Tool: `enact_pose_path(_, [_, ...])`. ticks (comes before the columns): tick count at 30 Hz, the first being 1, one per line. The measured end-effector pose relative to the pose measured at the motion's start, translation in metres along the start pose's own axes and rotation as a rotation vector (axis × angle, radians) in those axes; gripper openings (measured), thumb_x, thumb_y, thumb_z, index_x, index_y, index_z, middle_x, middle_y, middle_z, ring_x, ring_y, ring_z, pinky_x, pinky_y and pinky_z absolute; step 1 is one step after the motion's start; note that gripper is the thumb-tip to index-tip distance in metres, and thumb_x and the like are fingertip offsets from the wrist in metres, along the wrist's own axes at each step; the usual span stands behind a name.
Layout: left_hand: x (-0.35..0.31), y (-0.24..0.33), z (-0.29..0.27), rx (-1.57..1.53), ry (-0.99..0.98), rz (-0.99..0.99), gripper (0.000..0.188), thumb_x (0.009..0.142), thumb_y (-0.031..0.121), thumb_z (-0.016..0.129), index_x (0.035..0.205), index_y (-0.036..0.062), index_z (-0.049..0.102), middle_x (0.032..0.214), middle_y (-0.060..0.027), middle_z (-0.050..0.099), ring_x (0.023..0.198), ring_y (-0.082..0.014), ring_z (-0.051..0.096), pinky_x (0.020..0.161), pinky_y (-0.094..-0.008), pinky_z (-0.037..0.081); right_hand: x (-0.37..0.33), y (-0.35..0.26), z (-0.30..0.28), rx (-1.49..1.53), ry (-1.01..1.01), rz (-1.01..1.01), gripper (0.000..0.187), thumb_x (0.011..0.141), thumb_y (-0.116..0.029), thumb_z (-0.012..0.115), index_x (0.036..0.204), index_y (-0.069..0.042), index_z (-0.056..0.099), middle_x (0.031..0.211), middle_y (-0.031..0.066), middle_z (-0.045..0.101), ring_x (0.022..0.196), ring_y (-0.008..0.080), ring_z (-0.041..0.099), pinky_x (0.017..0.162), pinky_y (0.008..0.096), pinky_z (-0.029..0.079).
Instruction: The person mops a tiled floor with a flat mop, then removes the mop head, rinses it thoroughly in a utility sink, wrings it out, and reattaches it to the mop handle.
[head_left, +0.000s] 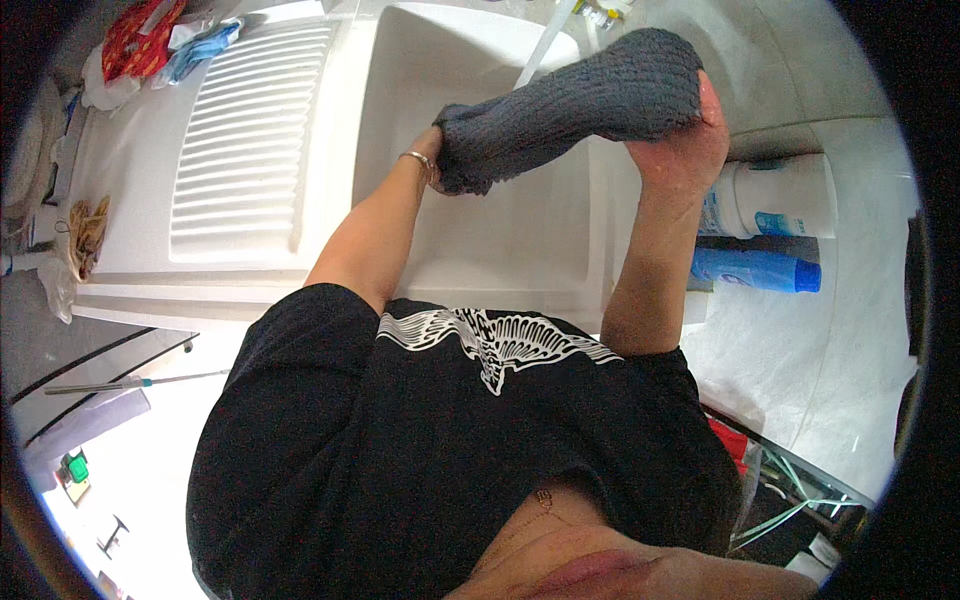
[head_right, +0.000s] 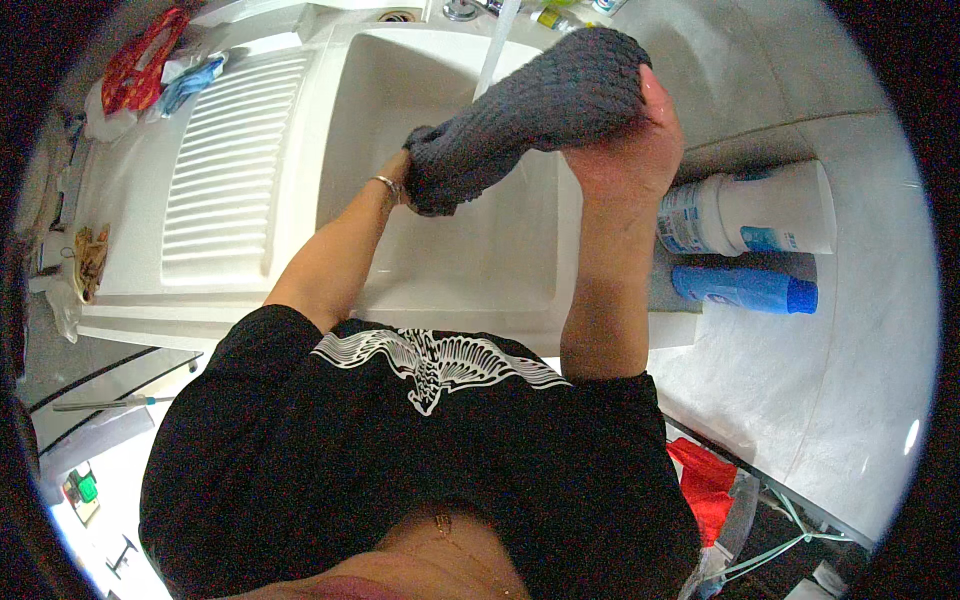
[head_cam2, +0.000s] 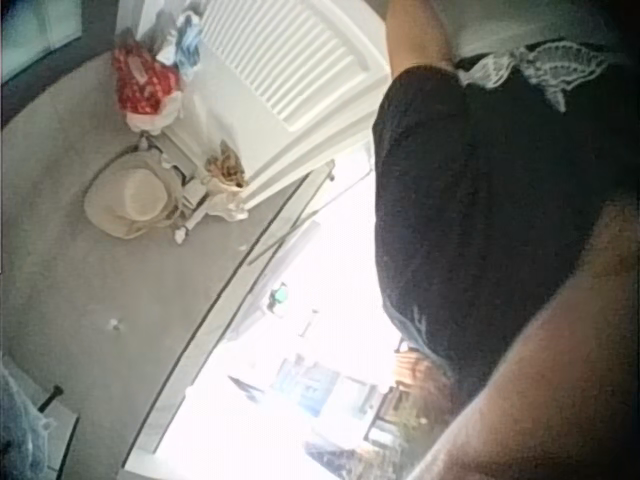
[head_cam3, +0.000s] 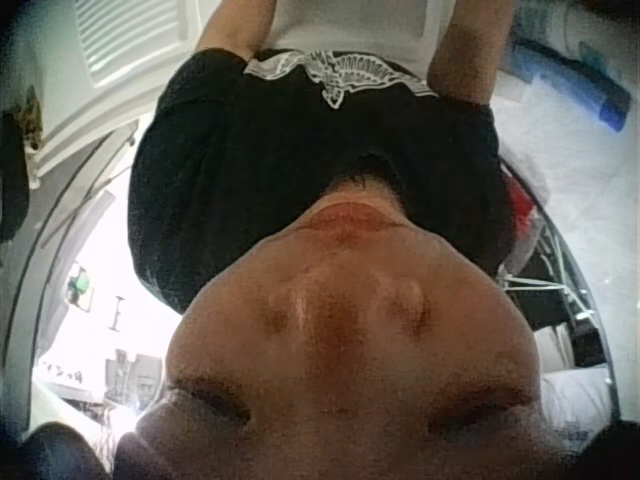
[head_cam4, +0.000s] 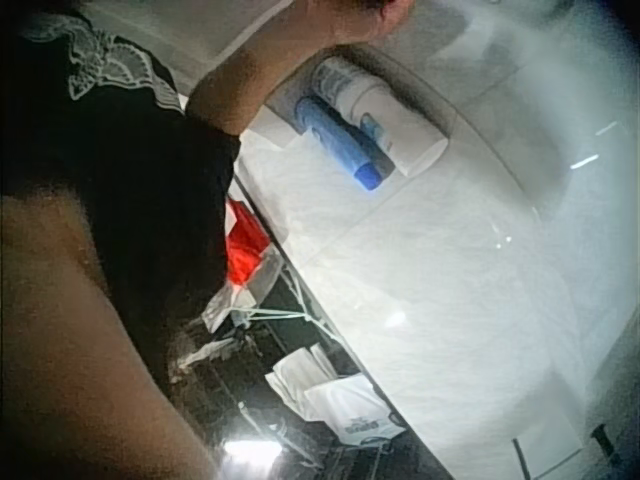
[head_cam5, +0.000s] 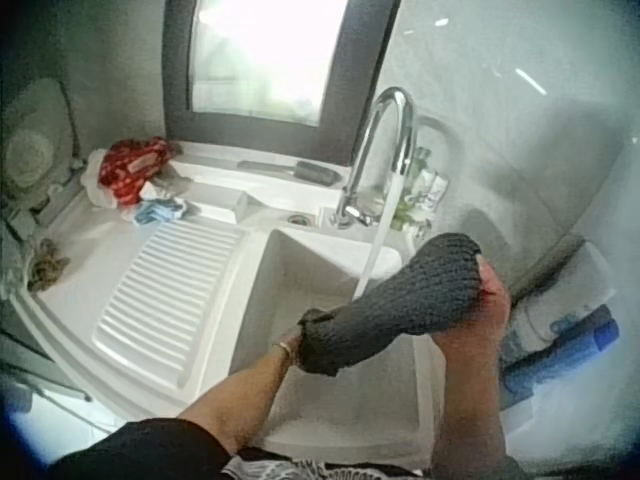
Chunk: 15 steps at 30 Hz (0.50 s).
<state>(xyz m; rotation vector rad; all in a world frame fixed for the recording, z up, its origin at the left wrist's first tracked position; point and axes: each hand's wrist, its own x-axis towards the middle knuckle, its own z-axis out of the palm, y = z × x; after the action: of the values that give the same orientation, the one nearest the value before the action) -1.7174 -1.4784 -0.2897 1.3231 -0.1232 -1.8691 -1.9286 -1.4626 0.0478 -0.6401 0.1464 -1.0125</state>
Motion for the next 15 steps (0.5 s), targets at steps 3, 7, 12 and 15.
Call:
enact_pose_path(3, [-0.015,0.033,0.008,0.060,0.131,0.219,0.039,0.077,0.027,0.044,0.098,-0.0029,0.057,0.101,-0.0166,0.059,0.090,-0.0259,0.055,0.073,-0.0383,0.040,-0.005,-0.009,-0.007,-0.141,0.152,-0.042,0.036,0.075,-0.021,0.049,0.101,0.003,0.054,0.098,0.0162,0.059,0.090,0.0305,0.056,0.083,0.0451,0.044])
enact_pose_path(7, [-0.079,0.086,0.027,0.808,0.252,0.432,0.032,0.077,0.025,0.052,0.091,-0.0020,0.059,0.089,-0.0170,0.061,0.074,-0.0278,0.060,0.067,-0.0398,0.048,-0.007,-0.005,-0.030,-0.275,0.353,-0.011,0.031,0.072,-0.015,0.051,0.096,0.004,0.054,0.093,0.0162,0.059,0.085,0.0307,0.058,0.079,0.0425,0.047])
enact_pose_path(12, [-0.157,0.122,0.062,0.467,0.089,0.404,0.021,0.074,0.021,0.054,0.075,0.0008,0.059,0.073,-0.0119,0.060,0.060,-0.0233,0.058,0.059,-0.0378,0.048,0.001,0.044,-0.094,-0.436,0.613,0.120,0.027,0.073,-0.015,0.053,0.094,0.002,0.054,0.090,0.0146,0.059,0.082,0.0270,0.058,0.076,0.0401,0.048])
enact_pose_path(15, [-0.177,0.125,0.076,0.093,-0.066,0.364,0.014,0.073,0.018,0.056,0.071,0.0041,0.057,0.069,-0.0086,0.060,0.060,-0.0220,0.058,0.062,-0.0380,0.049,-0.007,0.073,-0.135,-0.406,0.660,0.251,0.024,0.074,-0.016,0.054,0.091,0.002,0.055,0.088,0.0140,0.059,0.078,0.0258,0.059,0.072,0.0387,0.048])
